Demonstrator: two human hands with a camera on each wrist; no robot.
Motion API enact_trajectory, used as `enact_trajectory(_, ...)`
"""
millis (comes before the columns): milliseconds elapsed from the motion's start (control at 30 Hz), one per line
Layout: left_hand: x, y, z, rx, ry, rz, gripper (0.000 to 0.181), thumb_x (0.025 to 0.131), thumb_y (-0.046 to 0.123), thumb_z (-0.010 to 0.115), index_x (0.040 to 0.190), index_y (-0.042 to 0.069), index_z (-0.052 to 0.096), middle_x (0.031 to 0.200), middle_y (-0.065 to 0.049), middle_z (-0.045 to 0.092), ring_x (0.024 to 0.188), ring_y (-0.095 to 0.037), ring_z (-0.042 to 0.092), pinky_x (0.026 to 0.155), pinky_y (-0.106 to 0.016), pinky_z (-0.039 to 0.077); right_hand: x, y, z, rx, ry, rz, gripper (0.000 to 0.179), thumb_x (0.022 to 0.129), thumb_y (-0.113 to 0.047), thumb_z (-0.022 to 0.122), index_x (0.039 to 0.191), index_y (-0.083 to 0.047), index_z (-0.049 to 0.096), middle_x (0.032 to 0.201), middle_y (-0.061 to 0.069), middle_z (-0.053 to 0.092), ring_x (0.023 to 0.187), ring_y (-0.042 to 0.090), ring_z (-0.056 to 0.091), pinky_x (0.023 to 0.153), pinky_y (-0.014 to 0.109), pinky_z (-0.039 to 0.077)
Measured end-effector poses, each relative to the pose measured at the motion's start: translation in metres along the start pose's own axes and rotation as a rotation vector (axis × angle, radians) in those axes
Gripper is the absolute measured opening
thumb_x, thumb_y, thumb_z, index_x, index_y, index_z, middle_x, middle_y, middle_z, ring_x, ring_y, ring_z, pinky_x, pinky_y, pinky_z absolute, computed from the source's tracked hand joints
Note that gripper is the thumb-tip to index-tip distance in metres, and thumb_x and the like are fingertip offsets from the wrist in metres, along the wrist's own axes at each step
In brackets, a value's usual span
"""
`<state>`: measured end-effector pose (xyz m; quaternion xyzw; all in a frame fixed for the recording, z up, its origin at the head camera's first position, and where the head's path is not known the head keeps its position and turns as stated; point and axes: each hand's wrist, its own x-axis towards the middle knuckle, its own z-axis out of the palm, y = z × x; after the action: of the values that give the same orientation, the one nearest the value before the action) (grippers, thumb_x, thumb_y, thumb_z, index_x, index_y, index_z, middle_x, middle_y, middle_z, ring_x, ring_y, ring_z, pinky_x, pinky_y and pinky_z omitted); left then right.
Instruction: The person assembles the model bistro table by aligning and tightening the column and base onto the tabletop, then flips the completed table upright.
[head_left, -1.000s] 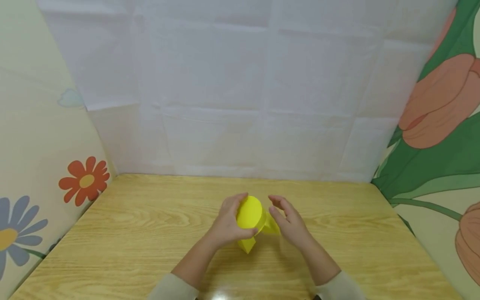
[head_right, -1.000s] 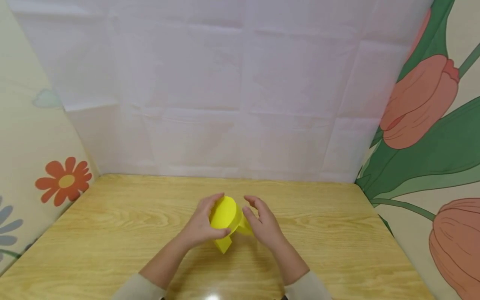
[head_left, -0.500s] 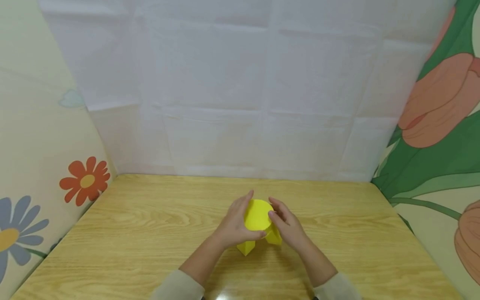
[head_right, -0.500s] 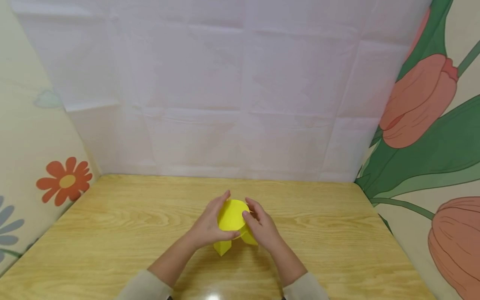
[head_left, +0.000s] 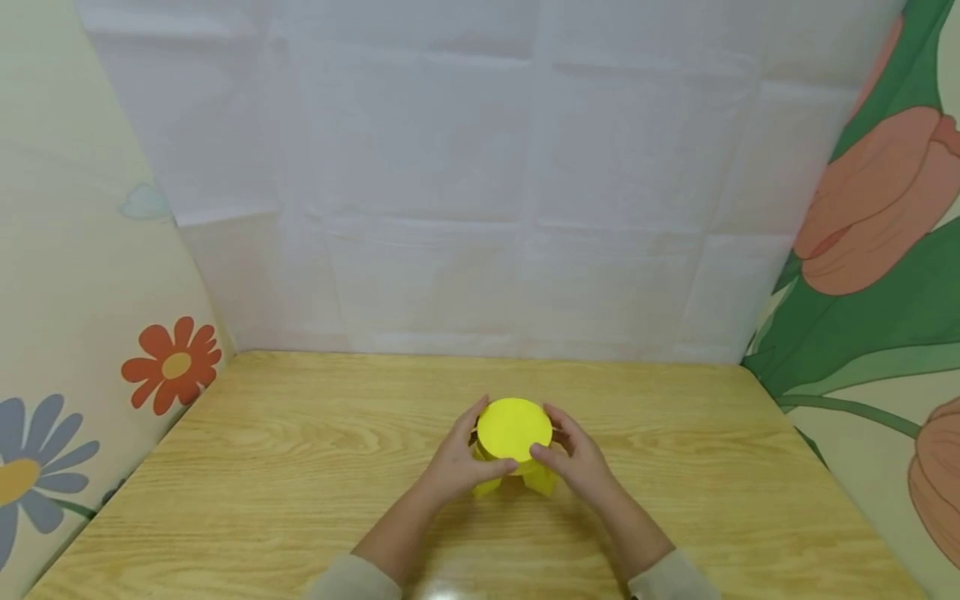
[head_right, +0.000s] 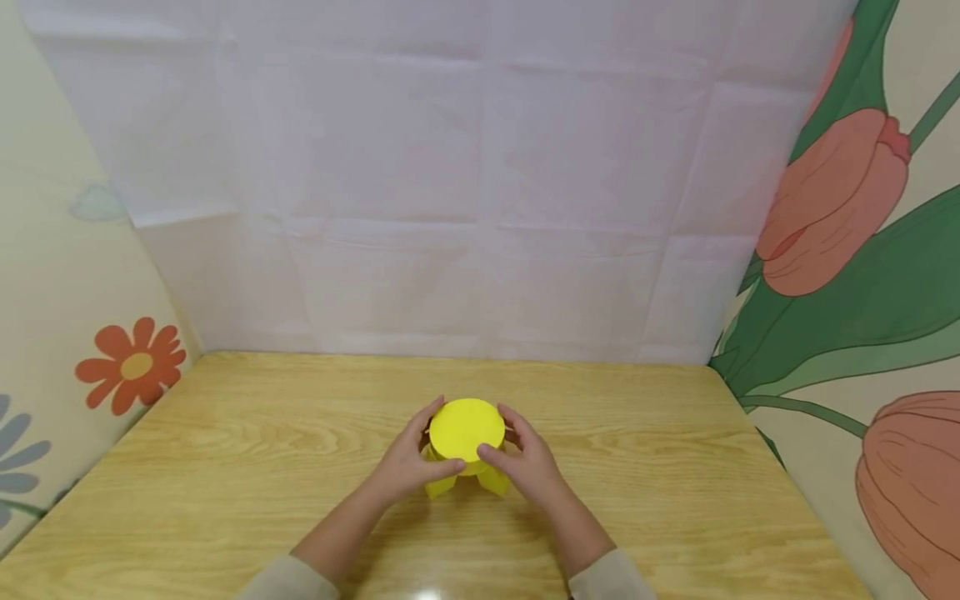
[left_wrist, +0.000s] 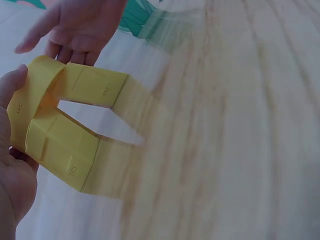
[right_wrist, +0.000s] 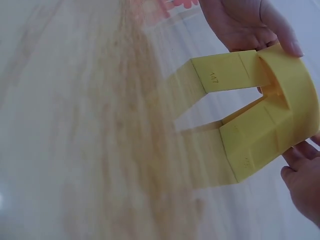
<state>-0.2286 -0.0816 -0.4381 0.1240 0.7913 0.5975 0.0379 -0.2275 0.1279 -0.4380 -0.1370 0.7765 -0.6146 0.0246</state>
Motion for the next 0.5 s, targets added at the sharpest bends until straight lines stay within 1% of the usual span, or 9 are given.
enact_trajectory(100, 0.002, -0.002, 0.001, -0.03, 0.004, 0.014, 0.102, 0.078, 0.024, 0.083, 0.155, 0.003, 0.02, 0.16, -0.017, 0.027, 0.146, -0.038, 0.029, 0.119, -0.057, 0.026, 0.002, 0.001, 0.0, -0.009, -0.023, 0.034, 0.082, 0.088, -0.019, 0.074, 0.153, -0.004, 0.028, 0.149, 0.021, 0.042, 0.137, 0.044, 0.04, 0.11, 0.053, 0.042)
enact_trajectory(133, 0.003, -0.003, 0.001, -0.036, 0.004, 0.012, 0.101, 0.079, 0.024, 0.083, 0.155, 0.003, 0.02, 0.16, -0.017, 0.026, 0.146, -0.038, 0.028, 0.119, -0.057, 0.025, 0.003, 0.004, -0.001, -0.015, -0.027, 0.042, 0.086, 0.086, -0.023, 0.077, 0.154, -0.006, 0.027, 0.15, 0.019, 0.041, 0.14, 0.043, 0.038, 0.112, 0.055, 0.038)
enact_trajectory(233, 0.005, -0.004, 0.0, -0.03, -0.003, 0.018, 0.1, 0.08, 0.025, 0.082, 0.155, 0.002, 0.02, 0.16, -0.018, 0.026, 0.147, -0.037, 0.027, 0.12, -0.055, 0.024, 0.006, 0.007, -0.001, -0.027, -0.033, 0.068, 0.093, 0.082, -0.027, 0.08, 0.155, -0.009, 0.025, 0.154, 0.018, 0.036, 0.143, 0.045, 0.03, 0.115, 0.061, 0.029)
enact_trajectory(333, 0.009, -0.004, -0.002, 0.001, -0.016, 0.019, 0.098, 0.082, 0.026, 0.08, 0.155, 0.003, 0.021, 0.16, -0.018, 0.026, 0.147, -0.036, 0.027, 0.12, -0.054, 0.025, 0.011, 0.01, -0.002, -0.017, -0.03, 0.089, 0.095, 0.081, -0.028, 0.081, 0.155, -0.01, 0.025, 0.156, 0.017, 0.035, 0.145, 0.044, 0.028, 0.116, 0.06, 0.026)
enact_trajectory(400, 0.011, -0.004, -0.002, 0.016, -0.021, 0.016, 0.096, 0.082, 0.027, 0.079, 0.155, 0.003, 0.021, 0.161, -0.017, 0.025, 0.148, -0.035, 0.027, 0.12, -0.052, 0.025, 0.012, 0.008, -0.003, -0.008, -0.029, 0.101, 0.093, 0.083, -0.025, 0.08, 0.155, -0.009, 0.024, 0.157, 0.018, 0.033, 0.145, 0.045, 0.026, 0.117, 0.06, 0.025)
enact_trajectory(500, 0.015, -0.004, -0.001, 0.024, -0.017, -0.002, 0.097, 0.083, 0.031, 0.079, 0.155, 0.004, 0.021, 0.161, -0.016, 0.024, 0.148, -0.036, 0.027, 0.12, -0.051, 0.026, 0.016, 0.007, -0.005, -0.013, -0.035, 0.095, 0.091, 0.085, -0.023, 0.077, 0.156, -0.007, 0.022, 0.159, 0.02, 0.028, 0.146, 0.044, 0.024, 0.117, 0.057, 0.025)
